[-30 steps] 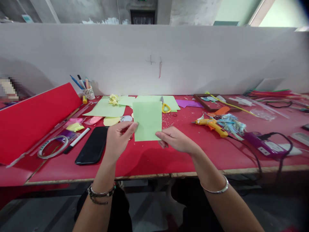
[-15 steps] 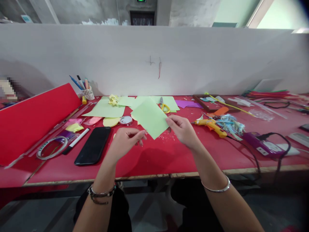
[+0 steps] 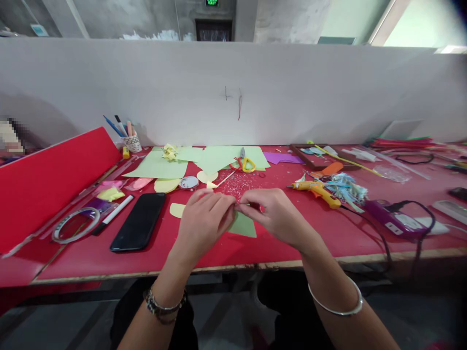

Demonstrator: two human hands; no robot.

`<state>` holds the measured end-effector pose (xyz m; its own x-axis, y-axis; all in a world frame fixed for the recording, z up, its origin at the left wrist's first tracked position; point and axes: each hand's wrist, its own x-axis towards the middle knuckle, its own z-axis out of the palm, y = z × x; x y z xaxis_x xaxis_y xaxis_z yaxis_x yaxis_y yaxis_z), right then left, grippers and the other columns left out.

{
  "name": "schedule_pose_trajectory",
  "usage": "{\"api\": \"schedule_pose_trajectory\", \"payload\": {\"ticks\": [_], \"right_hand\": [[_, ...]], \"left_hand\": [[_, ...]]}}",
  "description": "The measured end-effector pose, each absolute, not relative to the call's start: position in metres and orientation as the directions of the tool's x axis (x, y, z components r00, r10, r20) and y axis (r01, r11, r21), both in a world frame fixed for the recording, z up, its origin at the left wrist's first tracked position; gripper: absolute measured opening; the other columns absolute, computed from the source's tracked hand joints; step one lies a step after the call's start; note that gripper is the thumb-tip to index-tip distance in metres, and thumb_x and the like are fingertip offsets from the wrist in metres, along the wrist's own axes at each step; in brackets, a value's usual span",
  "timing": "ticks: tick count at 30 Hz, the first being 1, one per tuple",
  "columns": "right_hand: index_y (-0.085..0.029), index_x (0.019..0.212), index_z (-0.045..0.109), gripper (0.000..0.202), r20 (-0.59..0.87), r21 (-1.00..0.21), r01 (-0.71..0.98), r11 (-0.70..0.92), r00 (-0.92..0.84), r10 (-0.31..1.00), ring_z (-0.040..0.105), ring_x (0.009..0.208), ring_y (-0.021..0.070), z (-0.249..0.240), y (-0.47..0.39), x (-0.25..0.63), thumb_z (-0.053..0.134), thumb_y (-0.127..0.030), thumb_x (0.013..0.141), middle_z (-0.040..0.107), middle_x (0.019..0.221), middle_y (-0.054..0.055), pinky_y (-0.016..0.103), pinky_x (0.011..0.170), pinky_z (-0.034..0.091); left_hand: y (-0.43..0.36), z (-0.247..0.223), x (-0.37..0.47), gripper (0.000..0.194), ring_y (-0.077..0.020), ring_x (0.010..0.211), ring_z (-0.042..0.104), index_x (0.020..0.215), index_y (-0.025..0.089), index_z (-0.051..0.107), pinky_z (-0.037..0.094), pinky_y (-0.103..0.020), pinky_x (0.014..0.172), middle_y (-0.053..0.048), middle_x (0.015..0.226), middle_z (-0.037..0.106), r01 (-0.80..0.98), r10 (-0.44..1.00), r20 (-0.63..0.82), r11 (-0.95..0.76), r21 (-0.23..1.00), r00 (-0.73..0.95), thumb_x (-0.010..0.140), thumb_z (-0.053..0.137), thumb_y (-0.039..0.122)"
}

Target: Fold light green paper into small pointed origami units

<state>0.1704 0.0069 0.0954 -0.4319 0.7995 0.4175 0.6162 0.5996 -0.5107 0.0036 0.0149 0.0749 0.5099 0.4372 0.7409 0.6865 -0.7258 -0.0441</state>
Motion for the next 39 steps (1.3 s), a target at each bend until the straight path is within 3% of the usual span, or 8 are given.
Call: {"api": "schedule_pose_trajectory", "payload": {"ticks": [6,16,20,24,27,30,33,39], "right_hand": [[-0.016,0.062,0.045,0.027,0.411,-0.567,0.551,0.613,-0.456,0.790,0.035,0.052,0.0057,0.093,0.007,0.168,0.046,-0.029,0.086,0.040,0.055,-0.005,0.018,0.050,0.027],[-0.017,0.057,0.037,0.032,0.425,-0.623,0.575,0.530,-0.319,0.847,0.029,0.050,0.0060,0.094,0.015,0.178,0.045,-0.030,0.085,0.031,0.054,-0.005,0.020,0.047,0.024],[-0.017,0.057,0.036,0.032,0.494,-0.645,0.571,0.508,-0.196,0.847,0.028,0.050,0.0061,0.098,0.021,0.197,0.046,-0.029,0.084,0.029,0.054,-0.005,0.020,0.047,0.024],[-0.017,0.057,0.041,0.030,0.489,-0.644,0.545,0.537,-0.247,0.836,0.031,0.050,0.0060,0.101,0.020,0.204,0.046,-0.029,0.084,0.034,0.053,-0.005,0.020,0.048,0.026],[-0.016,0.061,0.048,0.026,0.483,-0.649,0.483,0.587,-0.333,0.809,0.037,0.052,0.0060,0.101,0.019,0.200,0.048,-0.029,0.084,0.042,0.055,-0.004,0.019,0.049,0.029],[-0.016,0.063,0.051,0.025,0.491,-0.644,0.468,0.605,-0.352,0.797,0.040,0.052,0.0063,0.099,0.020,0.197,0.047,-0.029,0.084,0.046,0.056,-0.004,0.019,0.050,0.032],[-0.016,0.067,0.054,0.021,0.563,-0.546,0.543,0.638,-0.325,0.760,0.048,0.061,0.0088,0.097,0.022,0.197,0.046,-0.026,0.085,0.053,0.064,-0.001,0.020,0.059,0.037],[-0.016,0.083,0.059,0.015,0.638,-0.140,0.699,0.701,-0.477,0.604,0.051,0.079,0.0151,0.090,0.018,0.175,0.044,-0.018,0.083,0.059,0.081,0.005,0.029,0.078,0.036]], "left_hand": [[0.016,0.069,0.004,0.023,-0.0129,0.049,0.052,0.074,0.015,0.055,0.035,-0.023,0.048,0.000,0.054,0.058,0.695,0.448,0.752,-0.718,-0.019,0.484,0.086,0.035,0.020],[0.036,0.063,-0.018,0.022,-0.0112,0.044,0.046,0.067,0.017,0.055,0.025,-0.021,0.044,0.002,0.046,0.050,0.810,0.559,0.673,-0.577,-0.106,0.485,0.079,0.037,0.018],[0.045,0.065,-0.046,0.018,-0.0110,0.040,0.042,0.067,0.018,0.051,0.022,-0.022,0.042,0.003,0.047,0.047,0.896,0.737,0.570,-0.445,0.003,0.364,0.080,0.039,0.019],[0.042,0.068,-0.049,0.019,-0.0110,0.053,0.050,0.081,0.017,0.053,0.035,-0.020,0.051,0.001,0.063,0.055,0.796,0.737,0.635,-0.520,0.310,0.234,0.086,0.036,0.023],[0.036,0.068,-0.034,0.023,-0.0141,0.084,0.056,0.101,0.017,0.052,0.043,-0.023,0.072,-0.005,0.092,0.061,0.557,0.670,0.624,-0.720,0.414,0.402,0.087,0.038,0.029],[0.034,0.066,-0.023,0.019,-0.0128,0.072,0.057,0.085,0.018,0.058,0.042,-0.022,0.065,-0.002,0.079,0.063,0.503,0.633,0.597,-0.767,0.398,0.492,0.086,0.044,0.031],[0.035,0.066,-0.023,0.026,-0.0111,0.059,0.054,0.076,0.017,0.058,0.039,-0.021,0.056,0.000,0.065,0.062,0.545,0.631,0.625,-0.756,0.362,0.460,0.089,0.039,0.029],[0.031,0.066,-0.016,0.034,-0.0123,0.052,0.047,0.068,0.016,0.054,0.032,-0.023,0.051,0.000,0.053,0.052,0.637,0.607,0.579,-0.748,0.186,0.544,0.090,0.033,0.031]]}}
